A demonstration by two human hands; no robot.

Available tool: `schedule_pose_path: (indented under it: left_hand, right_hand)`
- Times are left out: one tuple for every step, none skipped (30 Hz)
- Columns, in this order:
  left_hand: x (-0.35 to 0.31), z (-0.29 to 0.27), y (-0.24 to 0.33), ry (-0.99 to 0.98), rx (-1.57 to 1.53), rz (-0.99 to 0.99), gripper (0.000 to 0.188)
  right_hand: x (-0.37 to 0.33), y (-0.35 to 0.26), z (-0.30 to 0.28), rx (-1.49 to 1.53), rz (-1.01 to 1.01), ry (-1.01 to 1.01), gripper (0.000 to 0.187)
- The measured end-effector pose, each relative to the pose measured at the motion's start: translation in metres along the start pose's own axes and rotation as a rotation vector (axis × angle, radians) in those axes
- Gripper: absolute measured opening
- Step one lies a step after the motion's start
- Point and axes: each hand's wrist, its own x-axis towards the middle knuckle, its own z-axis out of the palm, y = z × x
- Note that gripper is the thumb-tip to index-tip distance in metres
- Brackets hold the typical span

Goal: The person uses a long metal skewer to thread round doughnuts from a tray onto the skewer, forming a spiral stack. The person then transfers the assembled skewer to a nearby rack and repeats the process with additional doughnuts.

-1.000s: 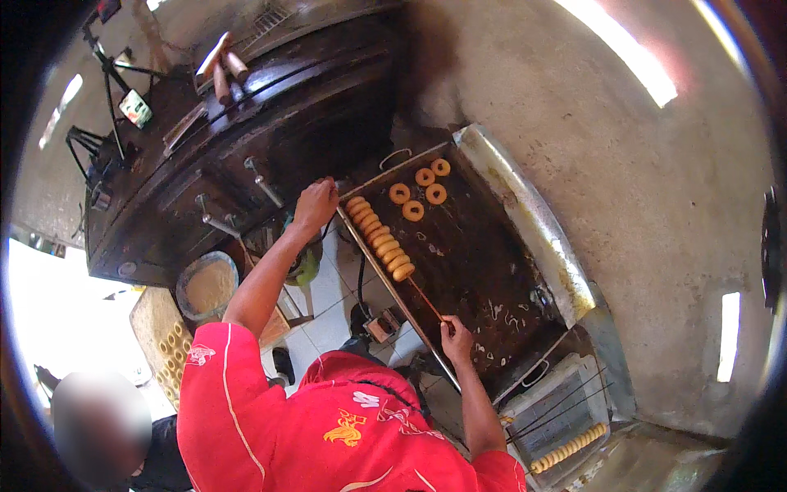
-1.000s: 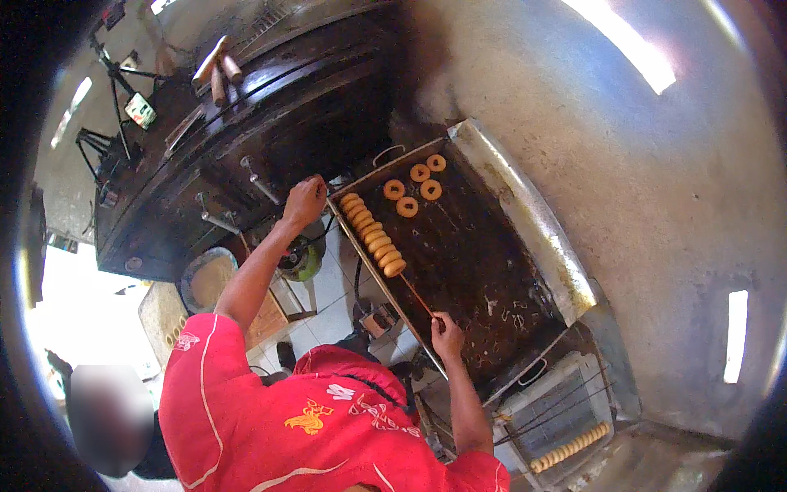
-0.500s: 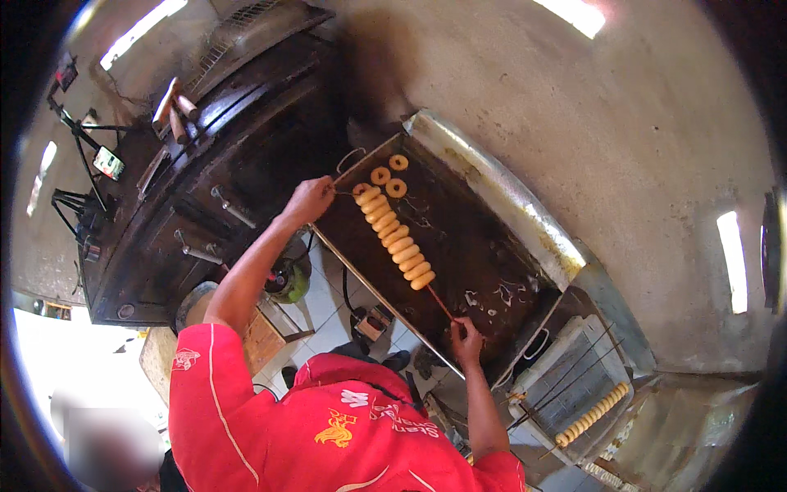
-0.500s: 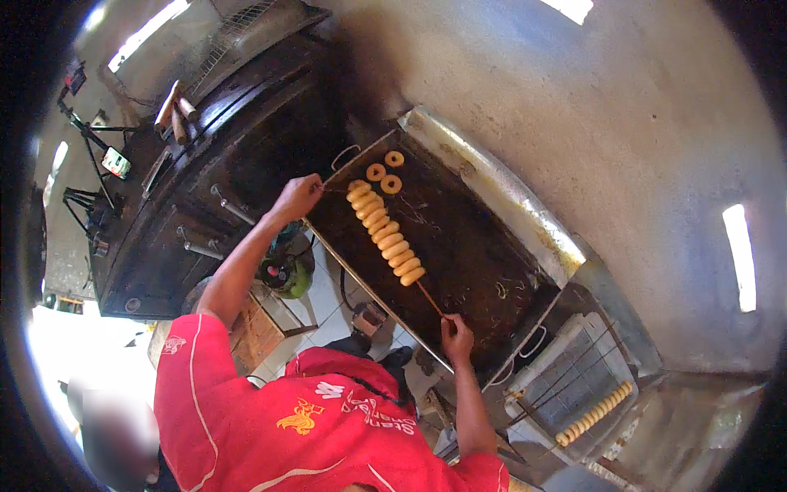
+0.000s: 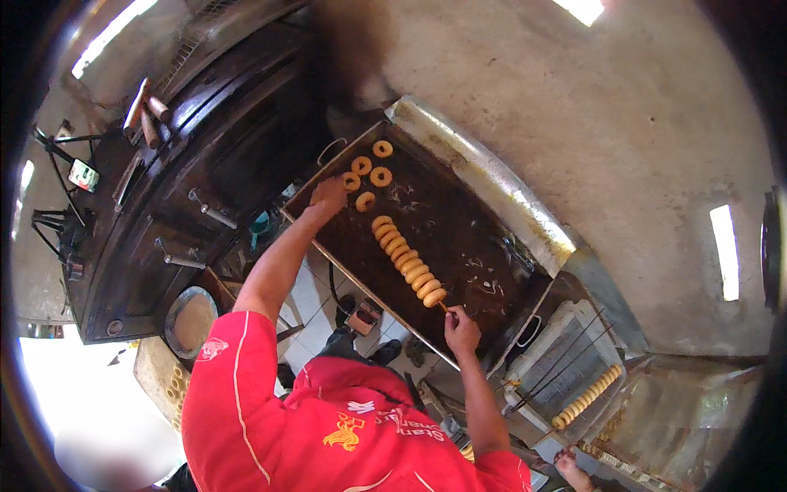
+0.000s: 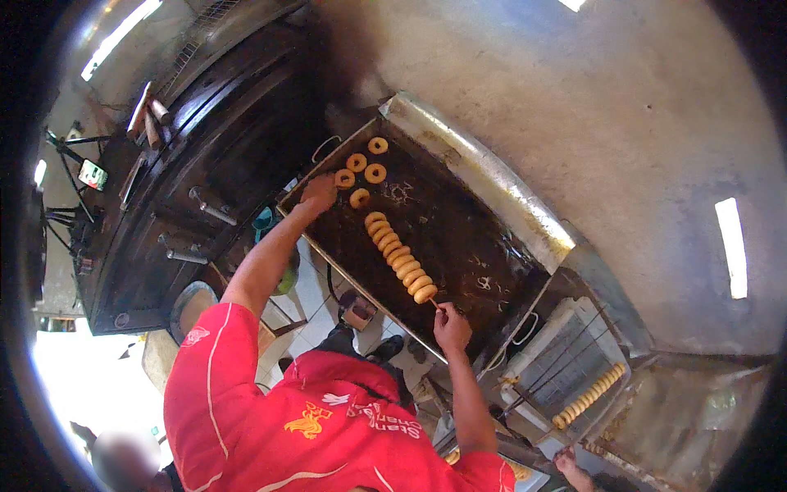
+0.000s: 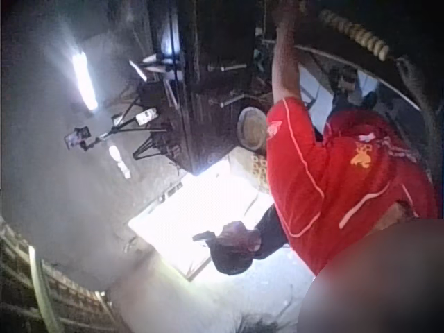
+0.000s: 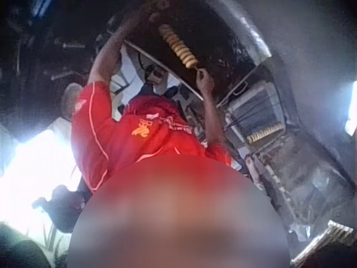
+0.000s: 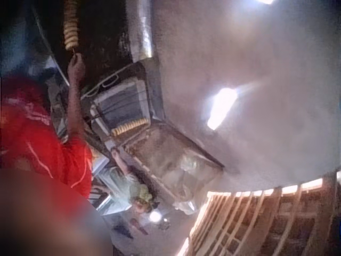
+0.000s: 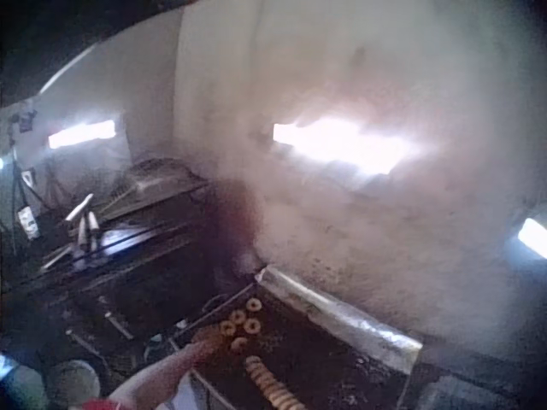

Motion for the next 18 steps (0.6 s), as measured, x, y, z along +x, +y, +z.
schedule_pose_path:
  left_hand:
    - [0.010, -0.005, -0.013, -0.021, 0.003, 0.067, 0.024]
    - [0.010, -0.008, -0.056, -0.026, 0.027, 0.089, 0.024]
    - [0.014, -0.013, -0.062, -0.054, 0.037, 0.153, 0.025]
    - [0.015, -0.016, -0.067, -0.091, -0.026, 0.115, 0.024]
    - [0.018, -0.021, -0.040, -0.153, -0.102, 0.119, 0.024]
    - [0.016, -0.027, -0.024, -0.208, -0.169, 0.109, 0.023]
    - [0.011, -0.027, -0.031, -0.179, -0.174, 0.137, 0.023]
    - [0.008, -0.025, -0.045, -0.143, -0.176, 0.155, 0.022]
    - [0.007, -0.021, -0.054, -0.110, -0.186, 0.180, 0.022]
    - [0.005, -0.019, -0.063, -0.106, -0.168, 0.175, 0.022]
    - [0.003, -0.012, -0.067, -0.107, -0.157, 0.173, 0.022]
    - [0.005, -0.007, -0.061, -0.114, -0.156, 0.187, 0.022]
    - [0.008, -0.004, -0.057, -0.092, -0.141, 0.232, 0.022]
    - [0.014, -0.002, -0.060, -0.046, -0.107, 0.160, 0.021]
    - [0.023, -0.001, -0.063, -0.003, -0.074, 0.089, 0.021]
    - [0.032, 0.001, -0.066, 0.039, -0.042, 0.017, 0.020]
    - [0.039, 0.004, -0.073, 0.015, -0.030, 0.002, 0.019]
    - [0.049, 0.001, -0.079, -0.003, -0.011, -0.006, 0.019]
  right_hand:
    - [0.004, 0.003, 0.009, 0.049, -0.041, 0.039, 0.015]
    - [0.014, 0.000, 0.025, 0.114, -0.120, 0.048, 0.015]
    - [0.019, 0.001, 0.032, 0.179, -0.130, 0.051, 0.015]
    - [0.024, 0.001, 0.040, 0.202, -0.140, 0.057, 0.015]
    - [0.025, 0.008, 0.046, 0.213, -0.109, 0.091, 0.015]
    - [0.024, 0.009, 0.051, 0.230, -0.092, 0.116, 0.015]
    - [0.027, 0.005, 0.055, 0.234, -0.077, 0.083, 0.015]
    - [0.034, -0.001, 0.059, 0.239, -0.075, 0.044, 0.015]
    - [0.042, -0.011, 0.059, 0.236, -0.067, 0.009, 0.014]
    - [0.043, -0.020, 0.057, 0.185, -0.055, -0.006, 0.014]
    - [0.039, -0.030, 0.047, 0.127, -0.037, -0.020, 0.015]
    - [0.036, -0.033, 0.037, 0.063, -0.006, -0.020, 0.015]
    - [0.032, -0.035, 0.032, 0.041, -0.021, 0.002, 0.015]
    - [0.024, -0.038, 0.028, 0.022, -0.048, 0.014, 0.015]
    - [0.020, -0.041, 0.025, 0.003, -0.075, 0.025, 0.016]
    - [0.022, -0.045, 0.024, -0.001, -0.061, 0.014, 0.016]
    - [0.022, -0.050, 0.024, -0.007, -0.042, -0.001, 0.016]
    - [0.022, -0.052, 0.026, -0.006, -0.026, -0.009, 0.016]
